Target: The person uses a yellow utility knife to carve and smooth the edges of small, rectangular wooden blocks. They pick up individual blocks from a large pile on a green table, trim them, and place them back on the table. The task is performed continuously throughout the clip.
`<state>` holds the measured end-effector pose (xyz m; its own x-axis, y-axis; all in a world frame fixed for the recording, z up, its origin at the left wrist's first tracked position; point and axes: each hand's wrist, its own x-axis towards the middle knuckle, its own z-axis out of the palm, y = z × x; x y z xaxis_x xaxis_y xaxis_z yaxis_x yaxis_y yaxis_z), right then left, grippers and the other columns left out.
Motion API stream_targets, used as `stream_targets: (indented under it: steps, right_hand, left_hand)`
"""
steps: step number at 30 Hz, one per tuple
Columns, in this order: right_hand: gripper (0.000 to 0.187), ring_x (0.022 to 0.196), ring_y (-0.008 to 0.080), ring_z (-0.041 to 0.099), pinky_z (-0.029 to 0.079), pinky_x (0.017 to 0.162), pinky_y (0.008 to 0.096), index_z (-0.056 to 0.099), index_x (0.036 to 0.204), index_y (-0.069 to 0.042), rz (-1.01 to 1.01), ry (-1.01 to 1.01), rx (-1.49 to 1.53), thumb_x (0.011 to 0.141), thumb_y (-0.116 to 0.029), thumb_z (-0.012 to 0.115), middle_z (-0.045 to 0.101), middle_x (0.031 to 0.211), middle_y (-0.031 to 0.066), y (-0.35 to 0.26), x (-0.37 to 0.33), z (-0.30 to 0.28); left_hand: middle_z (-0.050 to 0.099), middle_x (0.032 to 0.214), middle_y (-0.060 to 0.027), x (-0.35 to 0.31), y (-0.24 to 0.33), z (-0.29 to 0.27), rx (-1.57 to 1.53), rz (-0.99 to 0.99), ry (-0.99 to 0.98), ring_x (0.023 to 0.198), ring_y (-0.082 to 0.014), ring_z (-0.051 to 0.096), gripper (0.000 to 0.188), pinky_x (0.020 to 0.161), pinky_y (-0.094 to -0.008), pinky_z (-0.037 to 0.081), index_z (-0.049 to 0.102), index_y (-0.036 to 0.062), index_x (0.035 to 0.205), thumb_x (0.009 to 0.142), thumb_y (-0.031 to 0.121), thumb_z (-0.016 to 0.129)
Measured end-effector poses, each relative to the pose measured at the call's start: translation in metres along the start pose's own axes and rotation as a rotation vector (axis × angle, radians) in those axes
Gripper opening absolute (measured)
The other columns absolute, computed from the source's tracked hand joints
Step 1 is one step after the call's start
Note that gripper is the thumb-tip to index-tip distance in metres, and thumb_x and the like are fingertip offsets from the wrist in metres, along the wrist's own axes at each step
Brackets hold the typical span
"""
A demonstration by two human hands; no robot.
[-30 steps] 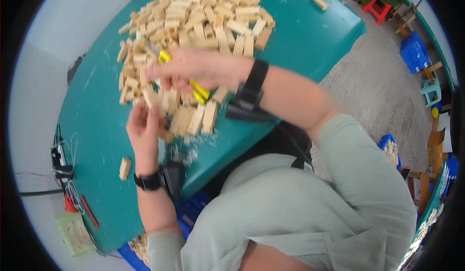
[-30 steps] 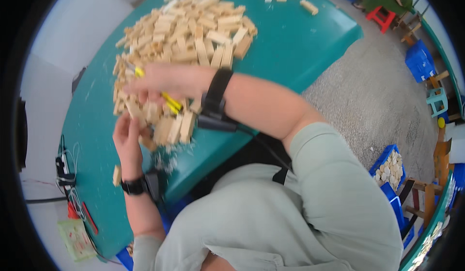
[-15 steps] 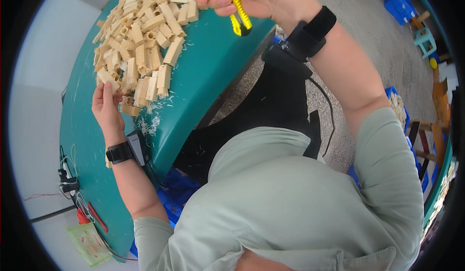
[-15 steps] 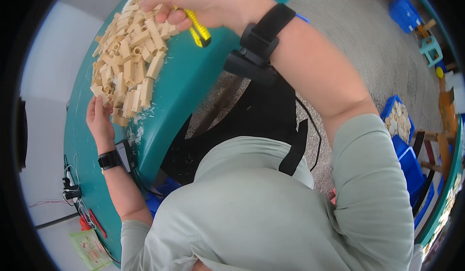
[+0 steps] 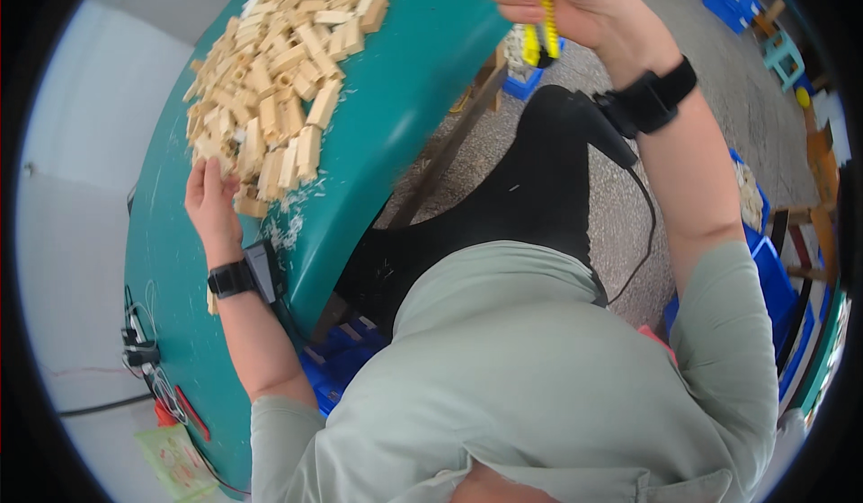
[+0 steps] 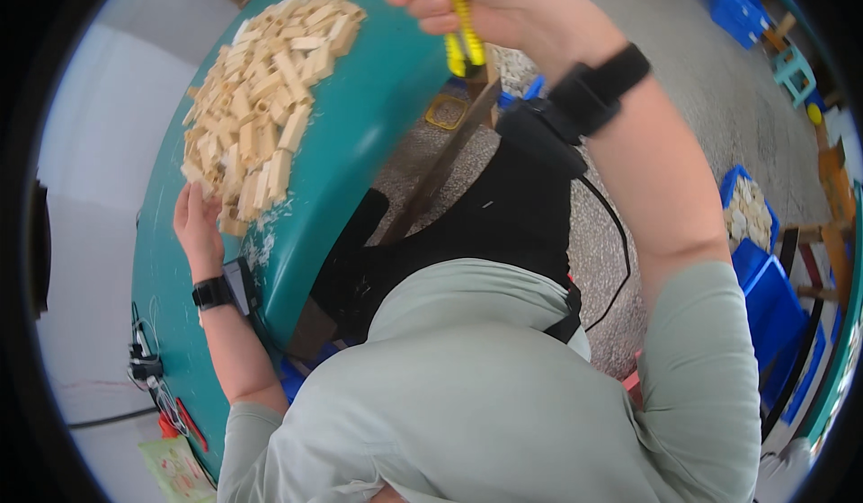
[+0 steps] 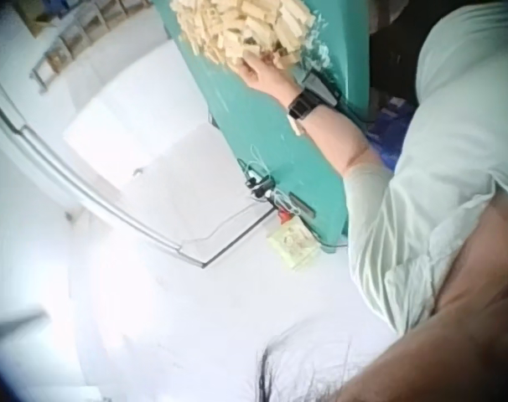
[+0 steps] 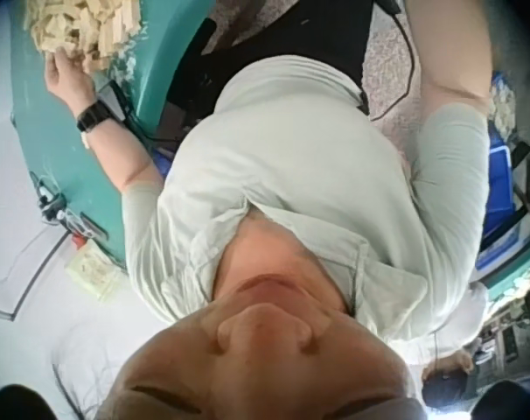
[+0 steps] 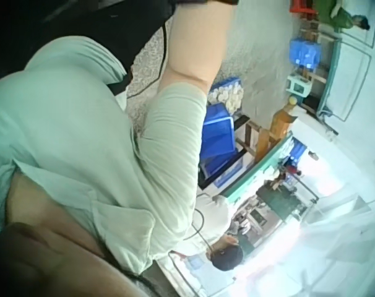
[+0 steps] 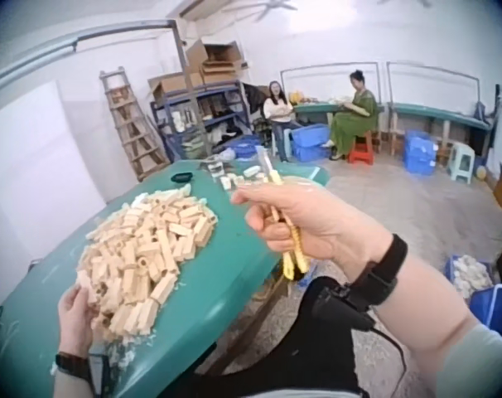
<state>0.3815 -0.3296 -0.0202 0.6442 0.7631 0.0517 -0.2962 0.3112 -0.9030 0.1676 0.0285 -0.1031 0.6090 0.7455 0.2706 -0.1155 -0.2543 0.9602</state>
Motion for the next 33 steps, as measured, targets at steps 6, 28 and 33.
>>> stream_targets:
  steps: [6, 28, 33]
  right_hand:
    - [0.025, 0.038, 0.0062, 0.035, 0.027, 0.034, 0.0195, 0.053, 0.099, 0.001, -0.059, -0.005, -0.051, 0.091, -0.022, 0.046, 0.053, 0.061, 0.0053, 0.001, -0.018, 0.014]
    - [0.03, 0.042, 0.004, 0.035, 0.029, 0.037, 0.0167, 0.051, 0.107, 0.004, 0.007, -0.28, -0.039, 0.091, -0.022, 0.046, 0.049, 0.066, 0.0023, 0.015, 0.025, 0.026]
    - [0.024, 0.039, 0.0063, 0.036, 0.027, 0.034, 0.0189, 0.053, 0.101, 0.001, 0.097, -0.135, 0.089, 0.091, -0.021, 0.047, 0.054, 0.062, 0.0054, 0.021, 0.022, 0.037]
  left_hand:
    - [0.058, 0.087, -0.0077, -0.004, 0.006, 0.006, 0.075, 0.066, -0.019, 0.067, -0.0123, 0.055, 0.043, 0.058, -0.0236, 0.043, 0.049, -0.0087, 0.111, 0.081, 0.019, 0.063]
    - [0.06, 0.079, -0.0049, 0.014, -0.009, -0.02, 0.135, 0.082, 0.061, 0.065, -0.0098, 0.055, 0.039, 0.057, -0.0231, 0.042, 0.056, -0.0045, 0.104, 0.08, 0.025, 0.063]
    - [0.059, 0.095, -0.007, 0.015, -0.013, -0.025, 0.145, -0.007, 0.09, 0.074, -0.0121, 0.056, 0.04, 0.066, -0.0241, 0.043, 0.051, -0.0045, 0.112, 0.084, 0.022, 0.059]
